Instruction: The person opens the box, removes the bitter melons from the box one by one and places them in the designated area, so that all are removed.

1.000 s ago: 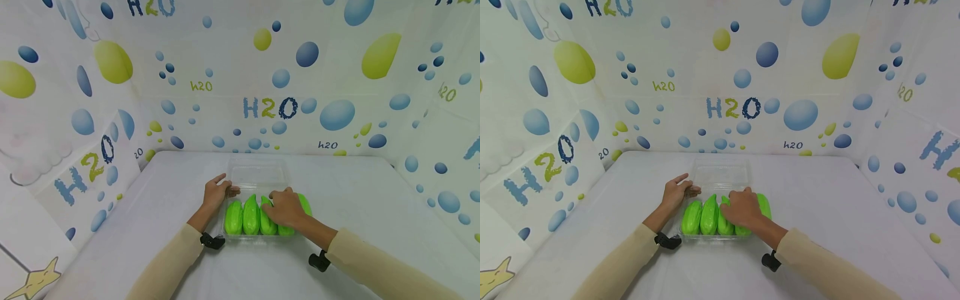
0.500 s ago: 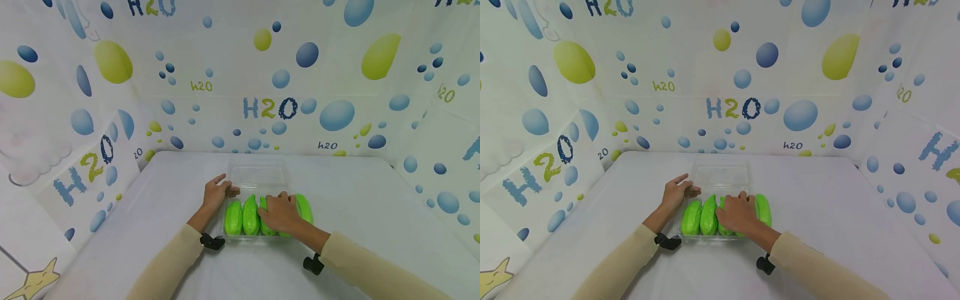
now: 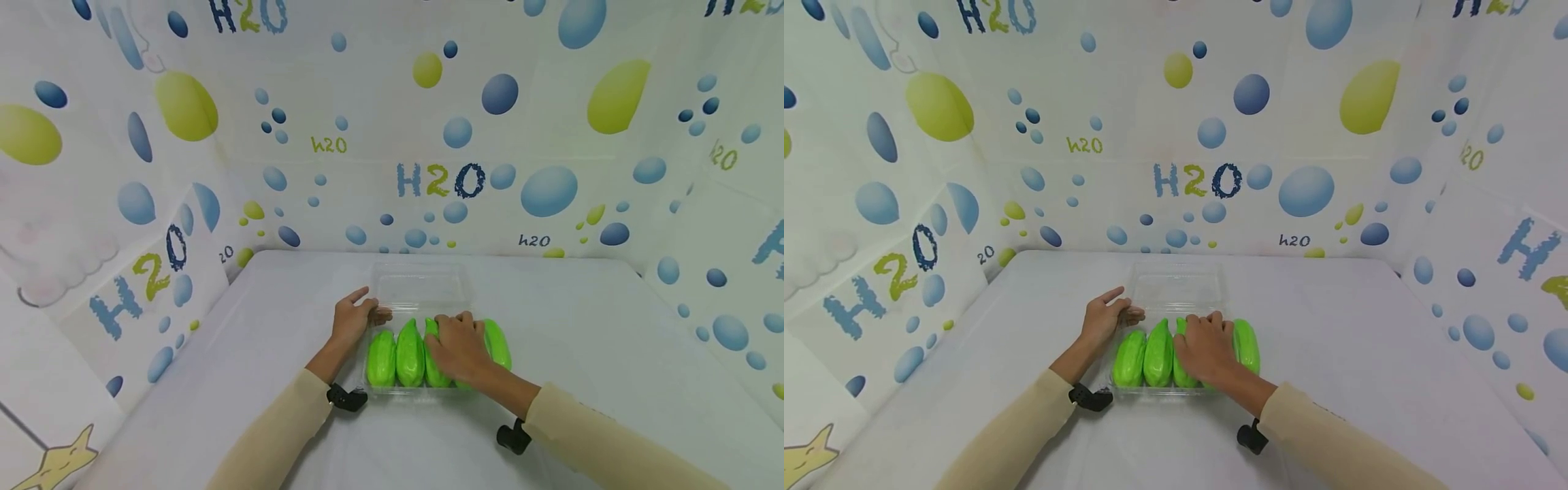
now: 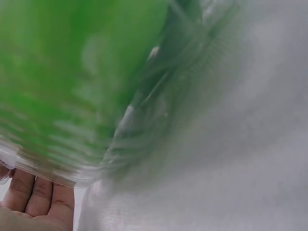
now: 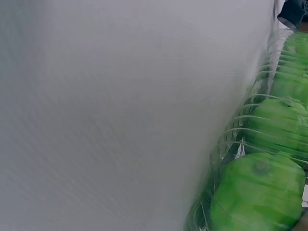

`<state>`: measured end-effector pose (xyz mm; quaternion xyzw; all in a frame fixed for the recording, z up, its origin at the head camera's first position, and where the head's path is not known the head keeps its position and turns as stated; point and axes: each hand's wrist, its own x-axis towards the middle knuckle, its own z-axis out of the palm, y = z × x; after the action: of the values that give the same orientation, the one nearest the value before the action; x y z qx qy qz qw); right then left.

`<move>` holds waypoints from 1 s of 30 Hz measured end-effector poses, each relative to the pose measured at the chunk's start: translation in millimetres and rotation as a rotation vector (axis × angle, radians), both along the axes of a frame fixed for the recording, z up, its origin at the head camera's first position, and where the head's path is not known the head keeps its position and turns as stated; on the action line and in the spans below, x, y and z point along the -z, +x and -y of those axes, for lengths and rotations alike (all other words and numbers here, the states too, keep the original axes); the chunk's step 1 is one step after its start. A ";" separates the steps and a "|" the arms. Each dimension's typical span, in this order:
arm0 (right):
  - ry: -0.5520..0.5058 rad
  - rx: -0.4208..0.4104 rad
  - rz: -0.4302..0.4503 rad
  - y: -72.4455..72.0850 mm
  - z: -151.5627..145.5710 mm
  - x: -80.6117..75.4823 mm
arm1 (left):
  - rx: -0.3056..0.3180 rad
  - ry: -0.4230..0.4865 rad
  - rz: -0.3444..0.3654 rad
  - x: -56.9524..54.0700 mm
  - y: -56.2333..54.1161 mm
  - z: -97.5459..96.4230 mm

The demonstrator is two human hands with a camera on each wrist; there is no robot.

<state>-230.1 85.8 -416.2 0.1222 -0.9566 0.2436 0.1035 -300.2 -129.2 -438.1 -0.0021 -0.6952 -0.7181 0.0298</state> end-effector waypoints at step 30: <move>-0.368 -0.031 -0.023 -1.5 -12.8 -22.0 | 0.010 -0.011 -0.004 -5.3 3.3 2.6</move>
<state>-231.6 98.6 -394.2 0.1189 -0.8925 0.4147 0.1313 -296.9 -131.8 -432.8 -0.0073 -0.6992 -0.7144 0.0277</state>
